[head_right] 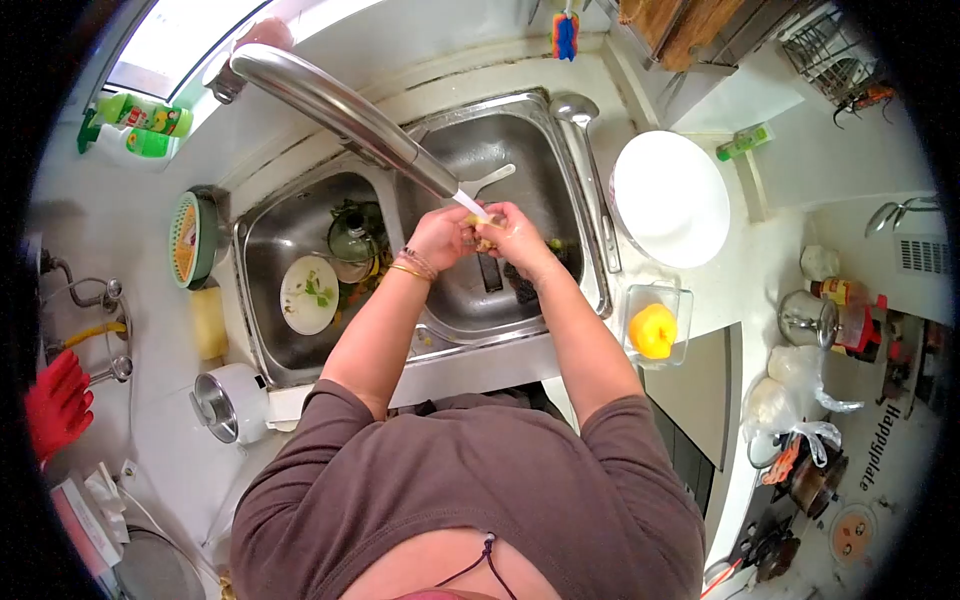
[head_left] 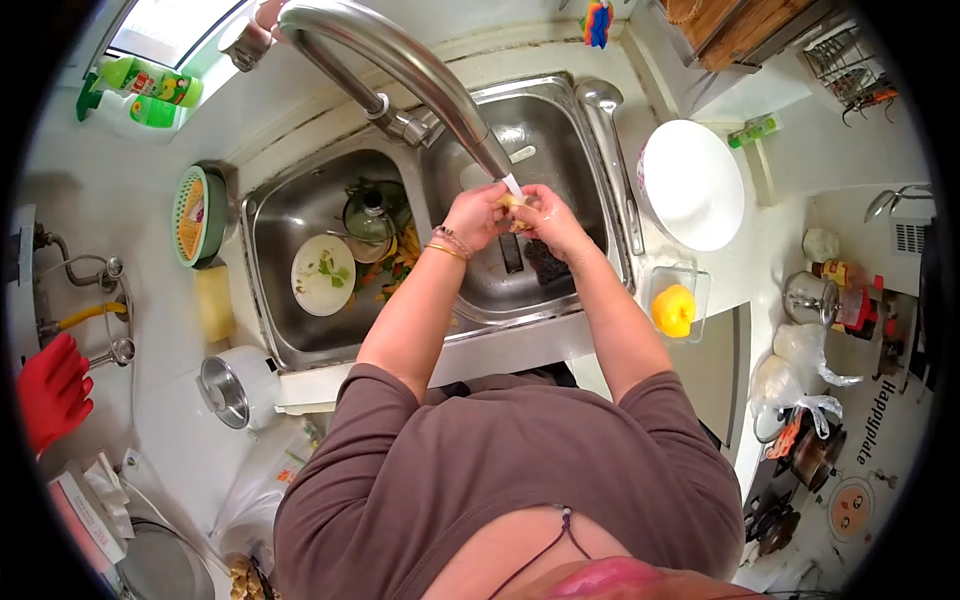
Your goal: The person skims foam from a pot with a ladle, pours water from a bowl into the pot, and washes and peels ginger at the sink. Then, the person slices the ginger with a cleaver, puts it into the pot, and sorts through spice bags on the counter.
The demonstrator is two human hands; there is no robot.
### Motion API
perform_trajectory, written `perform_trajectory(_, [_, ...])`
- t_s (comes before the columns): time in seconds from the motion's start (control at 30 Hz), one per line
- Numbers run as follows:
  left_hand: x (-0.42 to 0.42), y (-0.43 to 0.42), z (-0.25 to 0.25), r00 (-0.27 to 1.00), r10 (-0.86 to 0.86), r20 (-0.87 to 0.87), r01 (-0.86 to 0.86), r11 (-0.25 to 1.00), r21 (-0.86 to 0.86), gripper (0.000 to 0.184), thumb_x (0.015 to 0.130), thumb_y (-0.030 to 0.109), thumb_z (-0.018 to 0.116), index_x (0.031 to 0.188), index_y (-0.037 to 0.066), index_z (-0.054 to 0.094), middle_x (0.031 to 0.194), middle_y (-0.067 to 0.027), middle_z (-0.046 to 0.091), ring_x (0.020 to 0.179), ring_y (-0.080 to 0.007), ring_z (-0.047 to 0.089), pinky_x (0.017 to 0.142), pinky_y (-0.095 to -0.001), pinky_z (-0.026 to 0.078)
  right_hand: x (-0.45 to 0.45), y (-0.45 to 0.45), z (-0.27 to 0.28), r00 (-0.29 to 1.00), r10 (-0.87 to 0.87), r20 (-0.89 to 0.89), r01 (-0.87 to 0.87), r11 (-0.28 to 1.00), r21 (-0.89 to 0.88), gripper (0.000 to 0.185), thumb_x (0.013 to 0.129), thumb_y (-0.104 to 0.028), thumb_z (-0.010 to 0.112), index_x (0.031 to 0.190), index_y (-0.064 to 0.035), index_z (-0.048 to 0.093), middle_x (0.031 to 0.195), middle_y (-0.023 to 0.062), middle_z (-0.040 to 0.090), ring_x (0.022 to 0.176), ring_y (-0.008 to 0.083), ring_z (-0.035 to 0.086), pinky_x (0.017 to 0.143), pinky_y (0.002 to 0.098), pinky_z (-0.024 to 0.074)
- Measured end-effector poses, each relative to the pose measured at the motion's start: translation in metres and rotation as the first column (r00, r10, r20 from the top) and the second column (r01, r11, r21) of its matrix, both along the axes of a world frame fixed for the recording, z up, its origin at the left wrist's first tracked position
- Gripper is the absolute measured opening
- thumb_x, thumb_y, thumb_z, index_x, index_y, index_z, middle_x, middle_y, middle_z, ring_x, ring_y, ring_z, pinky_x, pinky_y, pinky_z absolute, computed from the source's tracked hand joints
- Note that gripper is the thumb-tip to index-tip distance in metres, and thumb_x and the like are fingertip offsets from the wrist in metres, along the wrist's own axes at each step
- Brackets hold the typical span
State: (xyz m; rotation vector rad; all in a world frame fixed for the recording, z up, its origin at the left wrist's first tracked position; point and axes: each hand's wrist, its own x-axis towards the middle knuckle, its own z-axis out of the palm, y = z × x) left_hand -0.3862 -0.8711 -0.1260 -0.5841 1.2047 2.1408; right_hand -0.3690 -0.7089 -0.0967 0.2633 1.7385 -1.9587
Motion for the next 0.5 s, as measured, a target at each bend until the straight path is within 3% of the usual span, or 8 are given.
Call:
perform_trajectory(0.07, [0.006,-0.010,0.026,0.990,-0.101,-0.103,0.083,0.983,-0.161,0.024,0.092,0.020,0.053,0.104,0.001,0.061,0.085,-0.0038,0.064,0.064,-0.0083,0.052,0.058,-0.0249,0.041,-0.007,0.002,-0.006,0.993,0.070,0.098,-0.060,0.992,-0.108,0.032,0.087,-0.018,0.061,0.113,-0.0029,0.050,0.089,0.0077,0.065,0.068,0.0109,0.060,0.059,0.0253,0.0475])
perform_trajectory(0.1, [0.009,-0.010,0.032,0.978,-0.146,-0.150,0.101,0.957,-0.272,0.026,0.093,0.019,0.052,0.107,-0.002,0.058,0.092,-0.0068,0.064,0.073,-0.0134,0.060,0.067,-0.0252,0.047,-0.008,0.000,0.002,0.992,0.083,0.091,-0.079,0.996,-0.041,0.028,0.085,-0.015,0.062,0.109,-0.0039,0.054,0.090,0.0075,0.065,0.072,0.0127,0.061,0.062,0.0259,0.0482])
perform_trajectory(0.2, [0.010,0.002,0.049,0.998,-0.022,-0.058,0.011,0.984,-0.180,0.026,0.092,0.016,0.051,0.110,-0.002,0.055,0.100,-0.0100,0.062,0.084,-0.0188,0.063,0.075,-0.0300,0.051,-0.016,-0.006,-0.024,0.901,0.196,-0.388,-0.083,0.953,0.290,0.023,0.084,-0.013,0.062,0.105,-0.0033,0.057,0.092,0.0081,0.065,0.076,0.0147,0.061,0.066,0.0268,0.0487])
perform_trajectory(0.23, [0.003,0.009,0.045,0.992,0.107,-0.070,-0.107,0.994,0.006,0.025,0.092,0.014,0.048,0.111,-0.001,0.054,0.106,-0.0121,0.060,0.092,-0.0211,0.061,0.082,-0.0344,0.049,-0.017,-0.011,-0.007,0.867,0.158,-0.473,0.014,0.941,0.338,0.021,0.083,-0.011,0.063,0.101,-0.0012,0.060,0.091,0.0093,0.064,0.078,0.0192,0.062,0.069,0.0290,0.0492])
perform_trajectory(0.27, [-0.002,0.011,0.036,0.989,0.142,-0.034,-0.137,0.982,0.132,0.025,0.092,0.013,0.046,0.112,0.000,0.054,0.107,-0.0122,0.061,0.094,-0.0216,0.061,0.083,-0.0357,0.048,-0.020,-0.018,-0.009,0.929,-0.012,-0.370,0.074,0.985,0.156,0.021,0.083,-0.011,0.062,0.101,-0.0009,0.059,0.090,0.0095,0.064,0.078,0.0203,0.062,0.070,0.0293,0.0490])
perform_trajectory(0.33, [-0.010,0.015,0.030,0.982,0.187,0.033,-0.186,0.908,0.375,0.024,0.093,0.012,0.044,0.112,0.001,0.054,0.107,-0.0124,0.061,0.098,-0.0227,0.059,0.087,-0.0383,0.046,-0.032,-0.030,-0.016,0.954,-0.293,-0.064,0.278,0.944,-0.176,0.021,0.083,-0.009,0.061,0.102,-0.0002,0.059,0.089,0.0099,0.063,0.078,0.0224,0.061,0.071,0.0300,0.0487])
perform_trajectory(0.37, [-0.008,0.019,0.026,0.971,0.214,0.107,-0.237,0.918,0.316,0.025,0.094,0.014,0.041,0.111,0.002,0.055,0.109,-0.0119,0.061,0.099,-0.0233,0.059,0.091,-0.0383,0.044,-0.035,-0.034,-0.018,0.930,-0.345,0.125,0.367,0.879,-0.305,0.019,0.086,-0.010,0.058,0.102,-0.0008,0.058,0.088,0.0103,0.062,0.078,0.0246,0.061,0.069,0.0320,0.0490])
perform_trajectory(0.5, [0.001,0.022,0.023,0.905,0.417,0.081,-0.422,0.864,0.275,0.023,0.095,0.018,0.044,0.108,0.003,0.057,0.104,-0.0098,0.062,0.095,-0.0225,0.059,0.087,-0.0343,0.045,-0.038,-0.046,-0.012,0.830,-0.296,0.473,0.535,0.663,-0.524,0.020,0.090,-0.017,0.051,0.099,-0.0009,0.058,0.089,0.0110,0.061,0.076,0.0247,0.061,0.065,0.0367,0.0496])
